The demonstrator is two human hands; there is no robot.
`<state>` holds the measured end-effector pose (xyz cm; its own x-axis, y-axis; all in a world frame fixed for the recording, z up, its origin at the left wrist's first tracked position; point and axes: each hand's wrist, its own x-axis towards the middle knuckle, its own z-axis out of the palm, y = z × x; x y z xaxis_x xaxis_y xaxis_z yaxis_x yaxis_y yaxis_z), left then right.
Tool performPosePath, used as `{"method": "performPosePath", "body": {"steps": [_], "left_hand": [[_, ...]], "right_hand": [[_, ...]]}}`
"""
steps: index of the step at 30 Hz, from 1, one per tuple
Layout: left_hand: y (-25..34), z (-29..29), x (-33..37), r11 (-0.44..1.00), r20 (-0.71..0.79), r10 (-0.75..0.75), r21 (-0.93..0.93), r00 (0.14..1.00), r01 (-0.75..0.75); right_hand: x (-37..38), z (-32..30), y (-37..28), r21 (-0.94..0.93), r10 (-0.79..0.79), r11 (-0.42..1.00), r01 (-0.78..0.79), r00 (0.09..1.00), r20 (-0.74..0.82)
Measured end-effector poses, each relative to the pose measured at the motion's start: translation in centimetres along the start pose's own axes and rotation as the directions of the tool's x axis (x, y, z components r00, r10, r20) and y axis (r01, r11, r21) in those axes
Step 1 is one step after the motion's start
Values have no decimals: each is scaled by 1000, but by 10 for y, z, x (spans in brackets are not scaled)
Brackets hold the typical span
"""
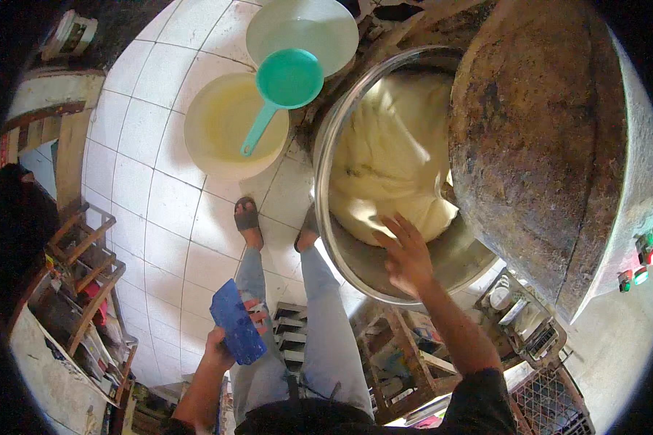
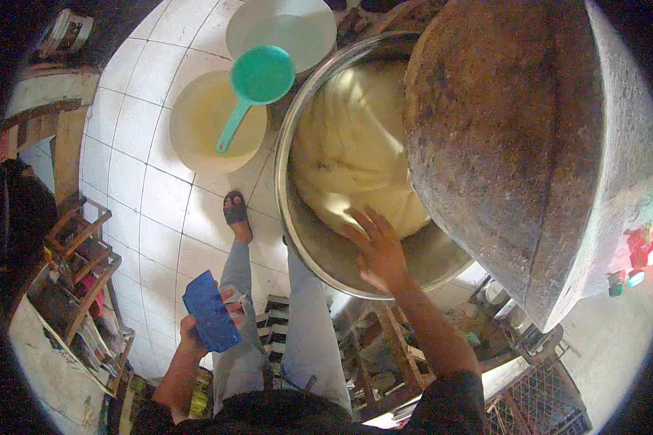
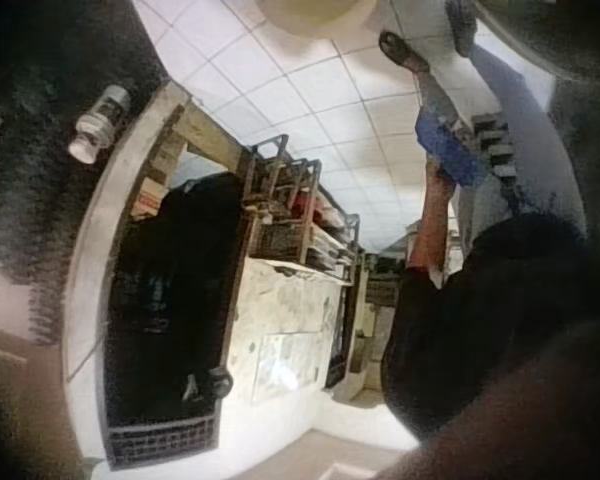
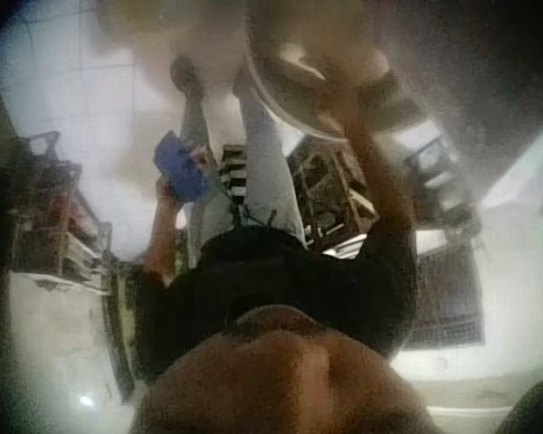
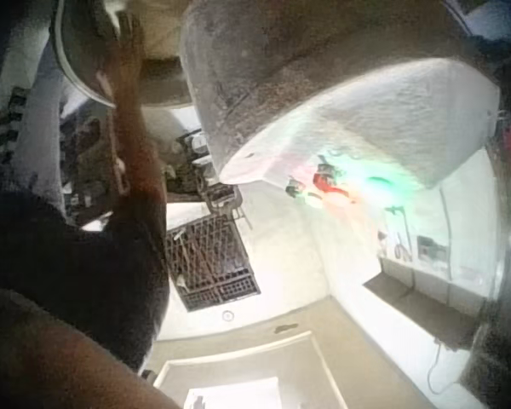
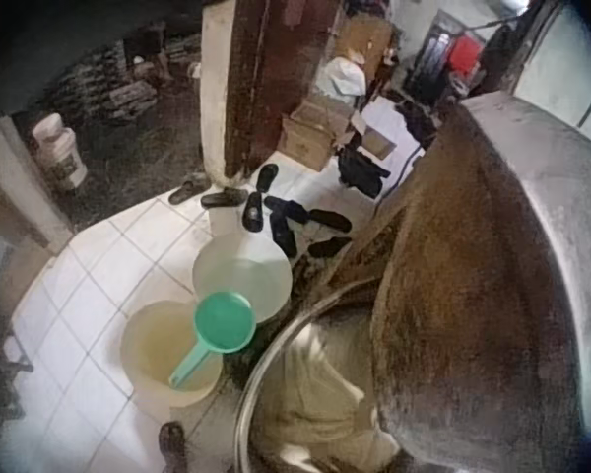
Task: The person operates a large industrial dough mixer, using a blue scraper to fold and scrape the dough inside the rotating bowl. They periodically add water from a green scoop and use their hand to adjust the dough mass.
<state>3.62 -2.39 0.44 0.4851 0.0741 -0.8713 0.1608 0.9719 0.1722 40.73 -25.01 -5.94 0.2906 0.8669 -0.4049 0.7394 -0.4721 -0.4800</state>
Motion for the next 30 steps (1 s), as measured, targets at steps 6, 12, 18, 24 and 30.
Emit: {"method": "performPosePath", "body": {"steps": [6,12,18,24,30], "left_hand": [[2,14,14,997,59,48,-68,997,-44],[-5,20,15,1000,78,-7,-6,997,7],[-6,21,4,999,50,-20,-26,999,21],[-2,9,9,994,101,7,-112,995,4],[6,9,16,993,93,51,-115,994,-40]], "right_hand": [[127,71,40,-434,15,898,-68,992,-124],[123,51,32,-47,168,984,-170,985,-45],[8,7,-19,359,342,890,-283,933,-111],[41,15,-17,-25,-24,1000,19,981,-193],[192,45,19,-83,364,930,-357,925,105]]}}
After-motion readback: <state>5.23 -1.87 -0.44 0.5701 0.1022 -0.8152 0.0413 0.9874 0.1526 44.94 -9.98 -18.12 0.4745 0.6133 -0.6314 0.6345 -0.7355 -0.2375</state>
